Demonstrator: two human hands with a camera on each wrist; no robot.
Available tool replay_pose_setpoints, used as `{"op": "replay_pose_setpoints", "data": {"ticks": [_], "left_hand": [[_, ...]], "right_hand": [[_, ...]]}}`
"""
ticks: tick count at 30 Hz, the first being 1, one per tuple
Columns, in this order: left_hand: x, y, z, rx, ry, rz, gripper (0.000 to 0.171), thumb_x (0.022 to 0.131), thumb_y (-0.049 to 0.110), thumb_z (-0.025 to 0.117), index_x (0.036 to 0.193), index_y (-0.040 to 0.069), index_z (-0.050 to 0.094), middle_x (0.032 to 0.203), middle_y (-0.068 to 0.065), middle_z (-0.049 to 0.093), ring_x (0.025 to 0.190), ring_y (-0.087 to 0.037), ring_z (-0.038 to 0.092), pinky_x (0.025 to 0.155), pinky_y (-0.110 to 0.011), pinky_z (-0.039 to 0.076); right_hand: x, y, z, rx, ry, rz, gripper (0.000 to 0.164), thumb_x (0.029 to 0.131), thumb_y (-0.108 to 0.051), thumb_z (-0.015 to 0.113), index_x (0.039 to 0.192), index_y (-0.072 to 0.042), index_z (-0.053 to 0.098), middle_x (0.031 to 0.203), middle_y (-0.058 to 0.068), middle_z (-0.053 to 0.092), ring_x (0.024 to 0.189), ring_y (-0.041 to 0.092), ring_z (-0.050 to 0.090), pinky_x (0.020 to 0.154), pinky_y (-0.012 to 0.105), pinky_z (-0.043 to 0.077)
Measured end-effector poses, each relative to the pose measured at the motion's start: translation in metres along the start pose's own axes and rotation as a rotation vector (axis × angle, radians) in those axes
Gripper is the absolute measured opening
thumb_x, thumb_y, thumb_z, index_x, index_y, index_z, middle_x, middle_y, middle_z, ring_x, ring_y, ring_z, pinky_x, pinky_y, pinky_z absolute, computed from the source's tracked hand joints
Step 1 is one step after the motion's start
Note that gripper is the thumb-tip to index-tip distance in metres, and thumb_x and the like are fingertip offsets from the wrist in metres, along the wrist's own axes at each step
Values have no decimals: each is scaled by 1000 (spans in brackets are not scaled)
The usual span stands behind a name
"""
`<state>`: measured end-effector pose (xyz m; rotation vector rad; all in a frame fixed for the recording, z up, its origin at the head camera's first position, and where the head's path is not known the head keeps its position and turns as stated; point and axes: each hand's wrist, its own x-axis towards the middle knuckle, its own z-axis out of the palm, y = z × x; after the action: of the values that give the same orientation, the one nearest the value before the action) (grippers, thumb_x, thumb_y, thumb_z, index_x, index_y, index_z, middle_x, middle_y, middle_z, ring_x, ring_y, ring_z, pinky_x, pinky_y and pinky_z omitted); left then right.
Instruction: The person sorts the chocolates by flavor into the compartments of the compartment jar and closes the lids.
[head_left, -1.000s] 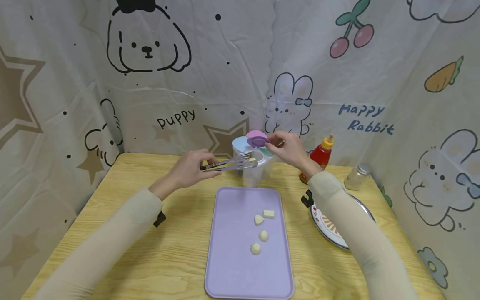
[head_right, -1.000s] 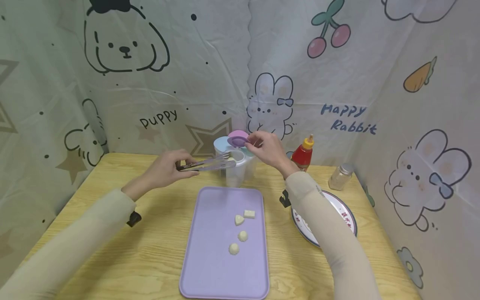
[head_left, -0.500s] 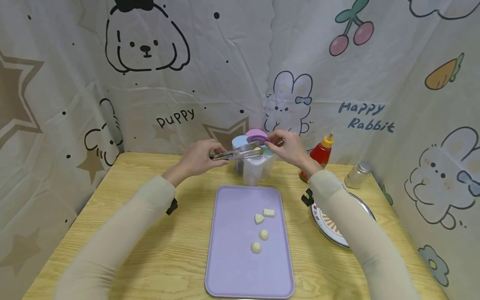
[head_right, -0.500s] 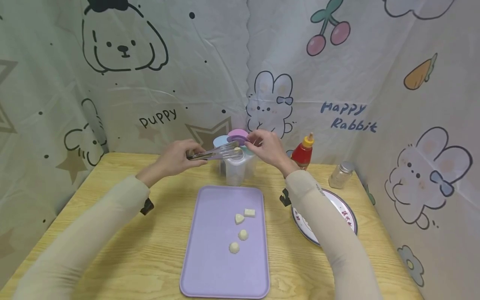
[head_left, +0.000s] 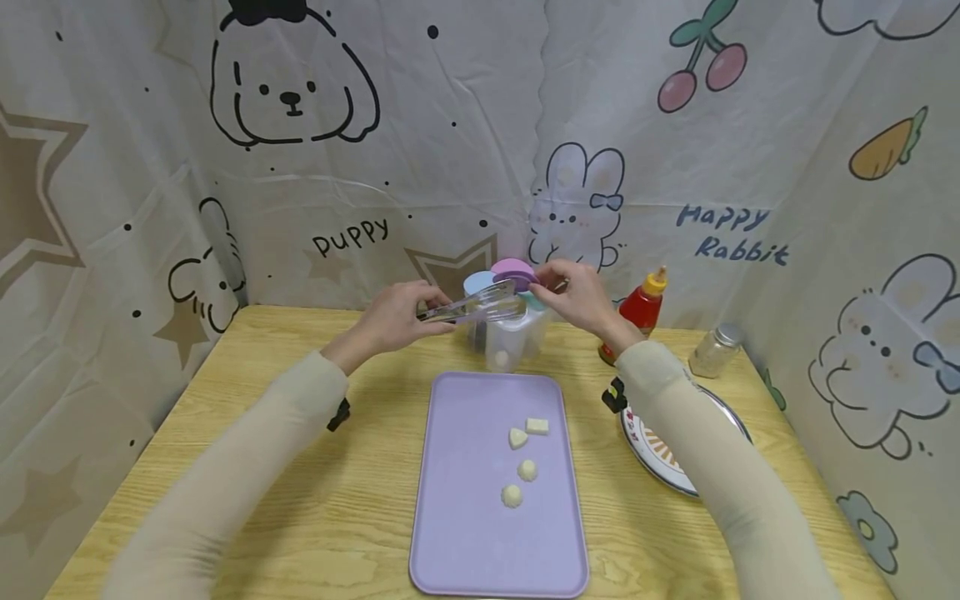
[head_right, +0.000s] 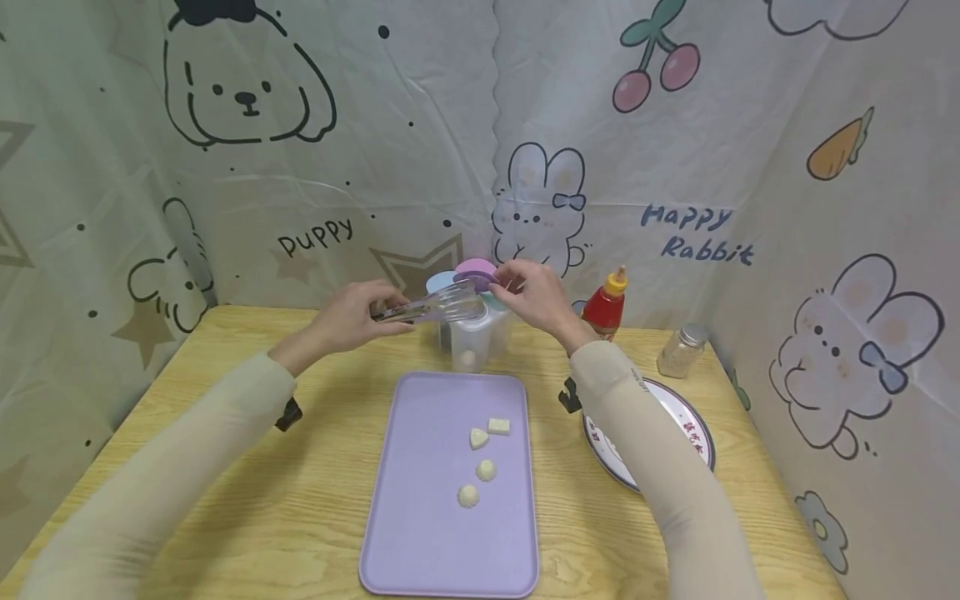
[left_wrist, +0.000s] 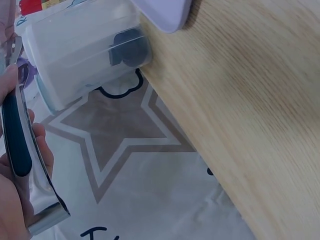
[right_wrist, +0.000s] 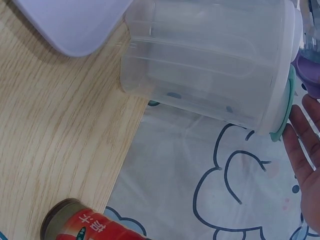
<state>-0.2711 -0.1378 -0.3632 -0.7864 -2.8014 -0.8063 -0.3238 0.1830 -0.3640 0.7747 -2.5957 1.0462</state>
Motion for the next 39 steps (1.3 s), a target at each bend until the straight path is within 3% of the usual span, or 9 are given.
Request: {"op": "replay_pose_setpoints", "data": {"ticks": [10, 17, 22, 28, 39], "left_hand": [[-25, -4, -6, 26, 5, -4, 44, 87, 42, 86, 120, 14, 77, 96, -3, 69, 74, -15, 53, 67, -30, 42], [-51, -1, -11, 88, 7, 54, 41, 84, 43, 88, 114, 16, 79, 92, -1, 71, 67, -11, 51, 62, -27, 40], [-67, 1, -9, 123, -8, 80, 38, 82, 44, 90, 106, 17, 78, 92, 3, 72, 72, -11, 56, 65, -27, 42], [-81, 2, 5, 129, -43, 106, 37, 78, 44, 92, 100, 17, 79, 89, 7, 71, 74, -7, 56, 67, -26, 45], [-94, 3, 46, 112, -171, 122, 38, 81, 50, 89, 103, 20, 79, 92, 10, 69, 71, 0, 52, 65, -21, 44]], "right_hand": [[0, 0, 0, -5, 6, -7, 16, 98, -14, 74, 110, -3, 76, 100, 14, 77, 87, 25, 70, 84, 41, 62], [0, -1, 0, -13, 4, 2, 16, 98, -15, 75, 110, -4, 76, 99, 13, 77, 87, 24, 70, 82, 36, 61], [0, -2, 0, -5, -5, 12, 16, 98, -15, 75, 110, -4, 75, 100, 14, 77, 88, 25, 70, 84, 38, 61], [0, -1, 0, -5, 0, 10, 16, 98, -14, 75, 110, -4, 75, 100, 14, 77, 88, 25, 70, 84, 40, 62], [-1, -2, 0, -1, -2, 15, 16, 98, -14, 75, 110, -4, 75, 101, 15, 77, 89, 26, 69, 86, 43, 62]]}}
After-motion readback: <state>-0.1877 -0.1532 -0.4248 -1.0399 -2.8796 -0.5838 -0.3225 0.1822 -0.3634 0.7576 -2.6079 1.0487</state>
